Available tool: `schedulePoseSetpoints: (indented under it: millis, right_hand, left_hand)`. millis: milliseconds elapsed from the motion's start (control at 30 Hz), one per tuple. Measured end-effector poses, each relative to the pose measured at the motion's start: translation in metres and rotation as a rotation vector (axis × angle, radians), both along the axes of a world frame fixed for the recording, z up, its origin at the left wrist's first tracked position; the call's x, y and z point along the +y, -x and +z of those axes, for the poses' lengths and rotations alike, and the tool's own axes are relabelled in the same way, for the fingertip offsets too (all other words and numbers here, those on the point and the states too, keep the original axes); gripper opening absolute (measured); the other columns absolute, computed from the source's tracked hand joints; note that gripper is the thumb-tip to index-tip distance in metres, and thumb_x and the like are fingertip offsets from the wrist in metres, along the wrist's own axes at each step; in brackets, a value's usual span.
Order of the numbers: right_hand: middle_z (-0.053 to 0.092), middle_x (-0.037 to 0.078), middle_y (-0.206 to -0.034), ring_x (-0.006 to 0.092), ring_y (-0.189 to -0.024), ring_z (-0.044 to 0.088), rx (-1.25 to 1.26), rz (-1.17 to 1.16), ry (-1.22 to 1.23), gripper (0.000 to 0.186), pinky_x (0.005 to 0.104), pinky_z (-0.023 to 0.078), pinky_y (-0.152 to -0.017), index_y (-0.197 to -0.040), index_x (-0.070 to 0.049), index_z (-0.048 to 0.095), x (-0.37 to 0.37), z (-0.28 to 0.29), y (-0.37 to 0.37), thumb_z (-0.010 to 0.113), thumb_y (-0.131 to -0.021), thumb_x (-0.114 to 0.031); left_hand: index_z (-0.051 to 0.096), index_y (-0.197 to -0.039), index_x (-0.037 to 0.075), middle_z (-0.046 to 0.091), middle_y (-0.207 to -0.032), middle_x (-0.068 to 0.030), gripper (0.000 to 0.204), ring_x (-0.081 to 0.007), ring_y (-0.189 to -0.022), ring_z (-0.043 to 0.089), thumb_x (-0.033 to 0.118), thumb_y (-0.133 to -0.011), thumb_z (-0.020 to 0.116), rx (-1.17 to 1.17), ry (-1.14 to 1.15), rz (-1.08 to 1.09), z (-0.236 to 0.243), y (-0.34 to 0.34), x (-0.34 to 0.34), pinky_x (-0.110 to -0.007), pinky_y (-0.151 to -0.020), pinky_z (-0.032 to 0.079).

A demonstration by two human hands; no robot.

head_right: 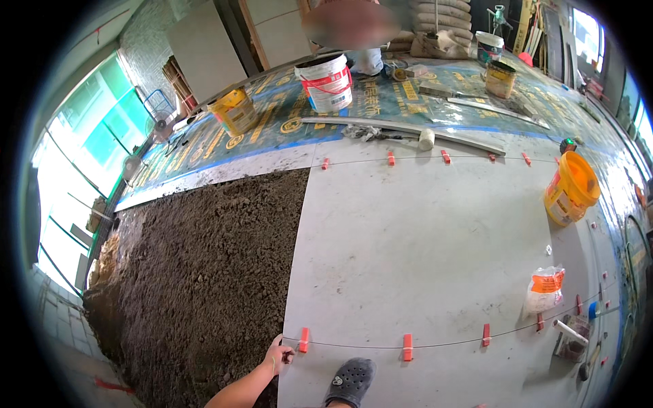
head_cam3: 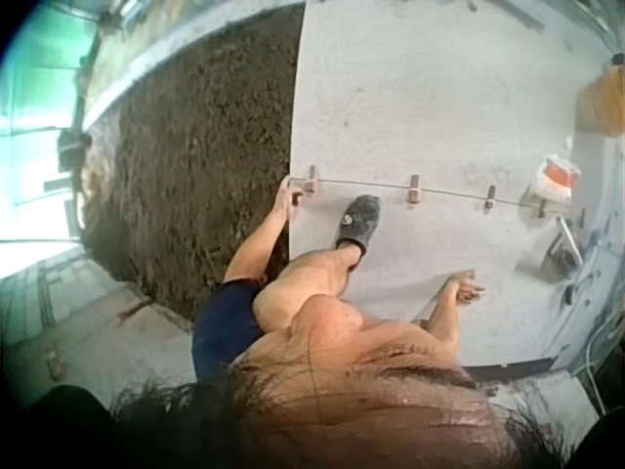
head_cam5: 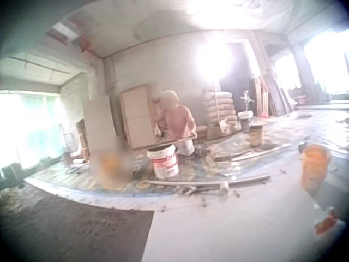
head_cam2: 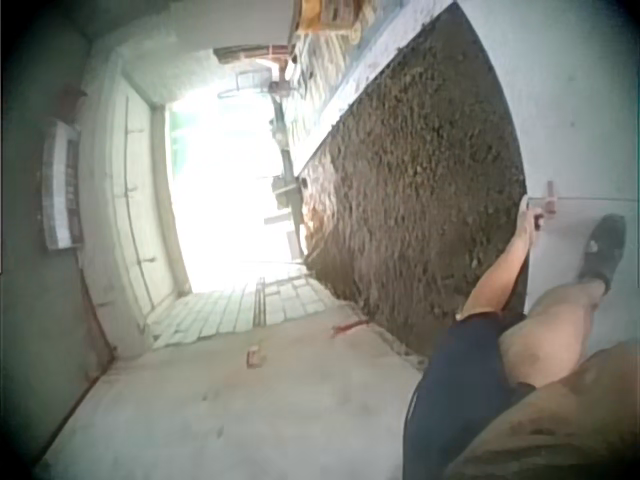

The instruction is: The person applies mortar to the floor using a notched trowel and places large floor tiles into position, using leveling clips and spacers to align them.

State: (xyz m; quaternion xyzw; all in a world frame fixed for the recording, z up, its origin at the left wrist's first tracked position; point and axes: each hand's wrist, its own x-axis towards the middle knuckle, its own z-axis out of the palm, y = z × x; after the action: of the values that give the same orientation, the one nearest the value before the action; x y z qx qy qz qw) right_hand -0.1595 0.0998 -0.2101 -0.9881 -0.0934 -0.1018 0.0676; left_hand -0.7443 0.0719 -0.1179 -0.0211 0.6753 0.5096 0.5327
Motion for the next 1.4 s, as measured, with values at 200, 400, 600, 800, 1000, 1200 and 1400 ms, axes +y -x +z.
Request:
schedulePoseSetpoints:
  millis: [200,400,600,800,1000,1200,1400]
  right_hand:
    - [0.044,0.015,-0.132,0.0298,-0.120,0.043,-0.008,0.009,0.006,0.073,0.0435,0.033,-0.097,-0.134,-0.008,0.040,-0.001,-0.004,-0.006,0.041,-0.083,-0.061]
    - [0.044,0.015,-0.132,0.0297,-0.120,0.043,-0.014,0.015,0.013,0.073,0.0433,0.033,-0.097,-0.134,-0.008,0.040,0.001,-0.005,-0.005,0.041,-0.083,-0.061]
    - [0.044,0.015,-0.132,0.0296,-0.120,0.043,-0.016,0.021,0.018,0.072,0.0430,0.033,-0.098,-0.134,-0.008,0.040,0.003,-0.007,-0.003,0.042,-0.083,-0.060]
    - [0.044,0.015,-0.132,0.0295,-0.120,0.043,-0.020,0.029,0.026,0.072,0.0428,0.033,-0.098,-0.134,-0.008,0.040,0.007,-0.001,0.000,0.042,-0.084,-0.059]
    - [0.044,0.014,-0.132,0.0294,-0.120,0.043,-0.021,0.042,0.035,0.071,0.0425,0.033,-0.098,-0.133,-0.008,0.040,0.009,-0.003,-0.001,0.043,-0.084,-0.058]
    - [0.044,0.014,-0.132,0.0293,-0.120,0.043,-0.026,0.062,0.045,0.070,0.0423,0.033,-0.098,-0.133,-0.007,0.040,0.007,0.000,0.001,0.043,-0.084,-0.058]
    - [0.044,0.014,-0.132,0.0292,-0.120,0.043,-0.035,0.091,0.055,0.070,0.0420,0.033,-0.098,-0.133,-0.007,0.041,0.004,0.002,-0.002,0.044,-0.084,-0.057]
  left_hand:
    - [0.027,-0.138,0.014,0.056,-0.069,-0.0114,0.069,-0.0167,-0.047,0.050,-0.002,-0.075,0.051,0.014,0.022,0.000,0.002,-0.001,0.001,-0.029,-0.043,0.040]
    - [0.023,-0.139,0.014,0.058,-0.072,-0.0120,0.072,-0.0172,-0.048,0.051,-0.003,-0.075,0.051,0.049,0.061,-0.016,0.001,-0.002,0.001,-0.030,-0.045,0.042]
    - [0.018,-0.142,0.013,0.059,-0.072,-0.0121,0.080,-0.0173,-0.048,0.053,-0.004,-0.073,0.054,0.080,0.069,-0.049,-0.005,-0.001,-0.001,-0.029,-0.045,0.042]
    - [0.021,-0.139,0.011,0.060,-0.072,-0.0114,0.077,-0.0169,-0.047,0.053,-0.004,-0.072,0.054,0.123,0.071,-0.094,-0.007,-0.001,-0.001,-0.028,-0.044,0.043]
    - [0.031,-0.132,0.009,0.059,-0.068,-0.0106,0.067,-0.0164,-0.046,0.053,-0.004,-0.071,0.054,0.220,0.105,-0.083,0.003,-0.012,0.003,-0.028,-0.043,0.042]
    - [0.026,-0.135,0.008,0.059,-0.067,-0.0119,0.070,-0.0172,-0.045,0.053,-0.005,-0.072,0.053,0.213,0.079,-0.102,0.006,-0.011,0.004,-0.028,-0.043,0.042]
    - [0.025,-0.135,0.008,0.059,-0.067,-0.0122,0.070,-0.0174,-0.045,0.053,-0.006,-0.072,0.052,0.216,0.084,-0.101,0.006,-0.013,0.004,-0.028,-0.043,0.042]
